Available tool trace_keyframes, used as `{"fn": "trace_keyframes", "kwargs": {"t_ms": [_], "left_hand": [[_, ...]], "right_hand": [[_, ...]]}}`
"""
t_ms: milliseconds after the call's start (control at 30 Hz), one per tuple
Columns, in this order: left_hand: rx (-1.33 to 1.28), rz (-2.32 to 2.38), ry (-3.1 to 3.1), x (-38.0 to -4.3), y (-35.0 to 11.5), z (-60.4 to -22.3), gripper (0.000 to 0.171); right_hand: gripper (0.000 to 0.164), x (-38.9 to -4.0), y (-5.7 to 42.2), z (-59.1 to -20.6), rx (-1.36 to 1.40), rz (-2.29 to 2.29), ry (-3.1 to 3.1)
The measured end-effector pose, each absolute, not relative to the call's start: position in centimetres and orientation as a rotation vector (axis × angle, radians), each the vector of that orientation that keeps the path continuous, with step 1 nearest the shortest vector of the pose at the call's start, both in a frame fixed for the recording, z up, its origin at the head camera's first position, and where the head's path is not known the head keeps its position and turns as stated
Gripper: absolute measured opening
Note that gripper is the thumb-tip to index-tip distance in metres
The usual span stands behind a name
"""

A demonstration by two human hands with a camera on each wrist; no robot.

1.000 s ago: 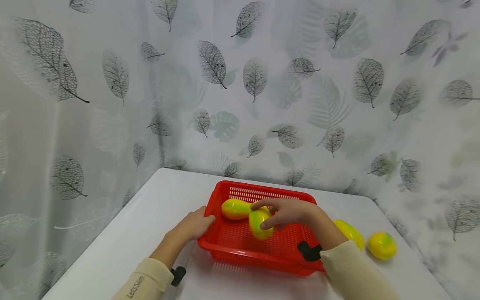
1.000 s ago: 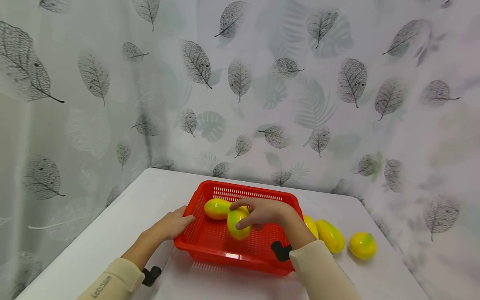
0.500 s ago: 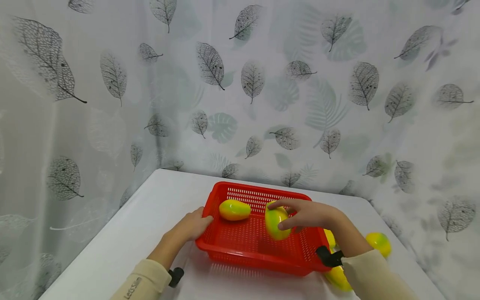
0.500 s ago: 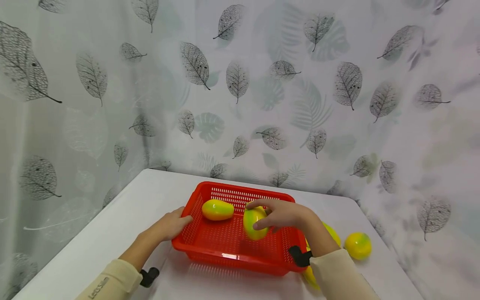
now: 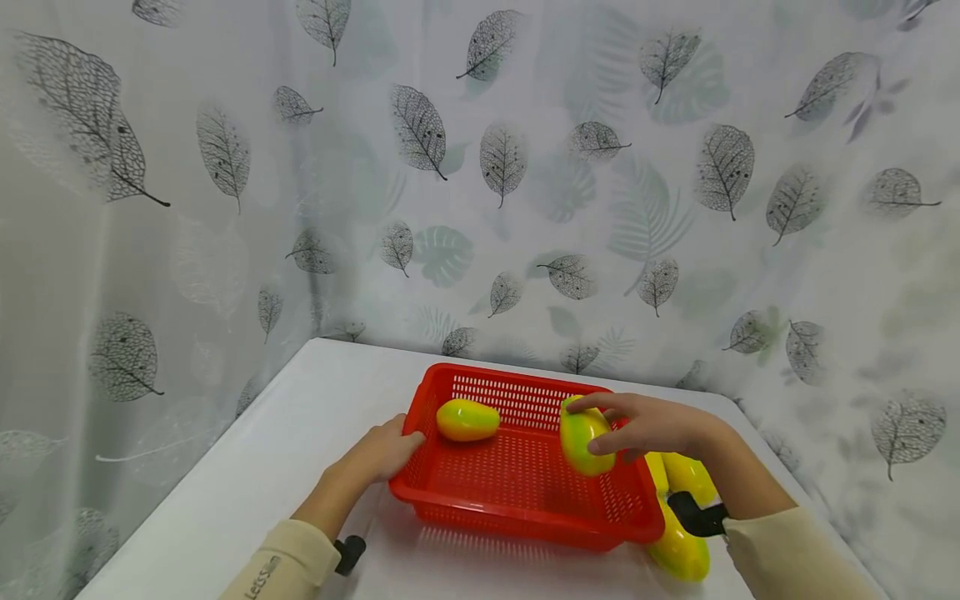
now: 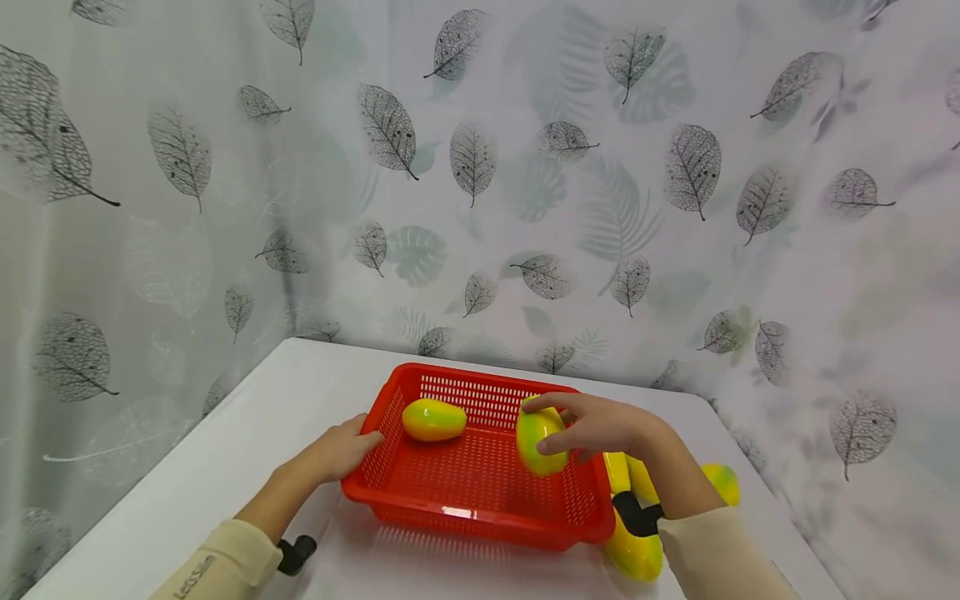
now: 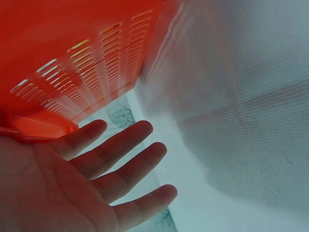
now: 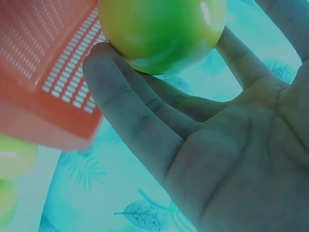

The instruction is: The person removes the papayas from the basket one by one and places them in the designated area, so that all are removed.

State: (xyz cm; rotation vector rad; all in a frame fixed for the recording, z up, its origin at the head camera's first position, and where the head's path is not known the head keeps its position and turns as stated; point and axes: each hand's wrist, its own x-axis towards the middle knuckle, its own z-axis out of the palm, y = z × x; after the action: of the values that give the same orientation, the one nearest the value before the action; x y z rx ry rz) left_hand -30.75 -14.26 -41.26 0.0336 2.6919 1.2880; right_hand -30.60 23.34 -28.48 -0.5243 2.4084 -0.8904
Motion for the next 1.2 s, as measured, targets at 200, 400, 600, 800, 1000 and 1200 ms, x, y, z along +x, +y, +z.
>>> {"fn": "trace_keyframes", "kwargs": {"t_ms": [200,400,600,800,1000,1200], "left_hand": [[0.037,1.273,2.703,-30.9,-14.2,-41.4,0.04],[0.043,1.277,2.688,-30.9,-14.3,-41.4,0.04],[0.029,1.275,2.686,-30.8,-14.4,-41.3,0.04],[0.045,1.272,2.694,-30.9,-14.2,-41.4,0.04],[0.042,1.277,2.682,-31.0,-14.0,-41.3,0.042],[0.023,1.262,2.679,-31.0,-14.2,-41.3,0.045]], "right_hand": [[0.067,-30.2,24.8,-27.8,-0.515,-0.897,2.398],[0.065,-29.6,26.3,-27.6,-0.464,-0.816,2.449],[0.067,-28.9,28.4,-27.4,-0.432,-0.794,2.453],[0.068,-28.4,31.2,-27.7,-0.401,-0.796,2.465],[0.067,-27.8,33.9,-28.3,-0.371,-0.807,2.474],[0.068,-28.0,35.8,-28.9,-0.344,-0.821,2.454]]}}
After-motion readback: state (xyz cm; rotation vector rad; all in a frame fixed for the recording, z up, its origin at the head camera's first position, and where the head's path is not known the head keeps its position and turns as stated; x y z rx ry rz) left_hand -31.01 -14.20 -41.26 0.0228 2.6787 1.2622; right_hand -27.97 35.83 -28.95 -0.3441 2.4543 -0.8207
